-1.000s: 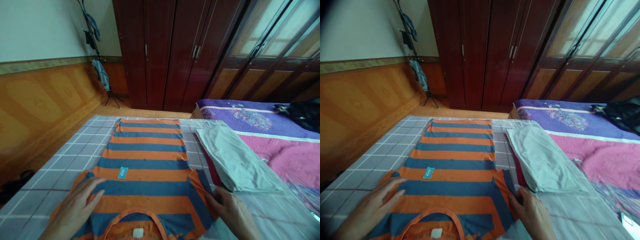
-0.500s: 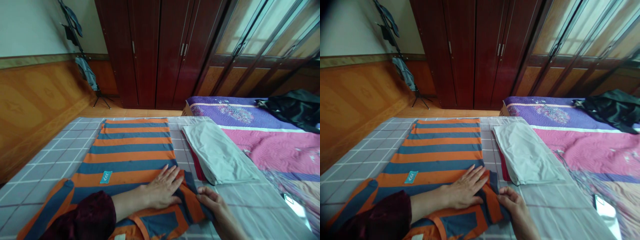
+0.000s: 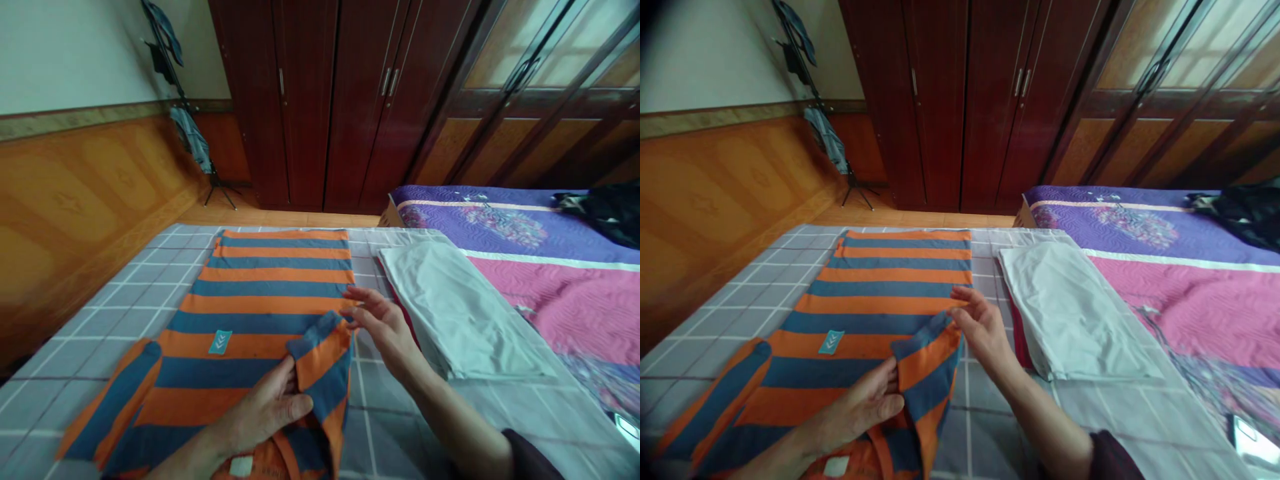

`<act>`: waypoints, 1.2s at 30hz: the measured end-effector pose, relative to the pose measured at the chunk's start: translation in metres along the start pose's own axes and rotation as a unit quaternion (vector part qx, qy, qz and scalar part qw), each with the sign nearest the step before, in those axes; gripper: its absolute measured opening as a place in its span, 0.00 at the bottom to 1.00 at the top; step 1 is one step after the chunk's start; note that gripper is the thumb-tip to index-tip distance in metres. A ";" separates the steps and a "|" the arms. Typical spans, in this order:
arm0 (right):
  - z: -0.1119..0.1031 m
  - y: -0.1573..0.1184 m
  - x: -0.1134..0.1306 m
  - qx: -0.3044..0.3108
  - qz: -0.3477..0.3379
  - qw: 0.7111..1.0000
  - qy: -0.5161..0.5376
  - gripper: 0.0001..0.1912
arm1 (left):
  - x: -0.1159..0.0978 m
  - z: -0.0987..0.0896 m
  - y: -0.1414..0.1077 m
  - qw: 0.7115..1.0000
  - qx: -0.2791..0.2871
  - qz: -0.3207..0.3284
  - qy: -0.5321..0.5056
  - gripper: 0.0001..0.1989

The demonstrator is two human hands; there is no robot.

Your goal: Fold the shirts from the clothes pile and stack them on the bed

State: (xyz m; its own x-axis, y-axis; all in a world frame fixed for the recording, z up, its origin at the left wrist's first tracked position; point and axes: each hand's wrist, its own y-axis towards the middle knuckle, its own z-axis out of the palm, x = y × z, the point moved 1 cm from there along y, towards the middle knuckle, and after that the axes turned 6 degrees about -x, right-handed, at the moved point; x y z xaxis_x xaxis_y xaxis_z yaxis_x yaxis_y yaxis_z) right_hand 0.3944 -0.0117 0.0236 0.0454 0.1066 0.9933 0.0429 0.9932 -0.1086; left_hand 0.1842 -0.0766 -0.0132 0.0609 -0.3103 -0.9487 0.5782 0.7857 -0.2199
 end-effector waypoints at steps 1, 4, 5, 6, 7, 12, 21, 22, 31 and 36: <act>-0.001 0.011 -0.008 -0.021 -0.030 0.998 -0.060 0.22 | 0.001 0.000 0.001 1.000 0.000 -0.003 -0.022 0.39; -0.007 0.034 -0.036 -0.010 -0.111 0.966 -0.232 0.17 | 0.008 0.000 0.004 0.998 -0.011 -0.011 -0.055 0.39; -0.010 0.037 -0.043 0.007 -0.145 0.951 -0.273 0.15 | 0.012 0.000 0.006 0.998 -0.023 -0.022 -0.053 0.38; -0.012 0.040 -0.048 0.028 -0.175 0.937 -0.302 0.14 | 0.015 0.000 0.007 0.997 -0.041 -0.039 -0.047 0.37; -0.015 0.041 -0.050 0.051 -0.199 0.924 -0.323 0.13 | 0.017 0.000 0.008 0.996 -0.061 -0.058 -0.037 0.36; -0.026 0.040 -0.048 0.119 -0.221 0.896 -0.366 0.13 | 0.024 -0.004 0.011 0.985 -0.149 -0.074 0.035 0.28; -0.025 0.032 -0.073 0.051 -0.288 0.887 -0.358 0.07 | 0.039 -0.017 0.007 0.920 -0.263 0.027 0.290 0.21; -0.025 0.032 -0.076 0.044 -0.303 0.882 -0.359 0.07 | 0.041 -0.017 0.006 0.909 -0.272 0.036 0.313 0.23; -0.024 0.034 -0.077 0.026 -0.385 0.841 -0.380 0.04 | 0.041 -0.011 -0.003 0.809 -0.308 0.194 0.462 0.31; -0.023 0.033 -0.078 0.022 -0.390 0.836 -0.385 0.05 | 0.023 0.003 -0.010 0.734 -0.207 0.361 0.536 0.27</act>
State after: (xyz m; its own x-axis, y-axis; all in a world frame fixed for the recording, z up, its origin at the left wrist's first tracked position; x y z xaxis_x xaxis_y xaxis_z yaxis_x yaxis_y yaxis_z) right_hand 0.4152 0.0121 -0.0589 -0.6364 -0.5925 0.4939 -0.2785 0.7736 0.5692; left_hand 0.1822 -0.0936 -0.0324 -0.5743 0.6926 -0.4365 0.4007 0.7027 0.5879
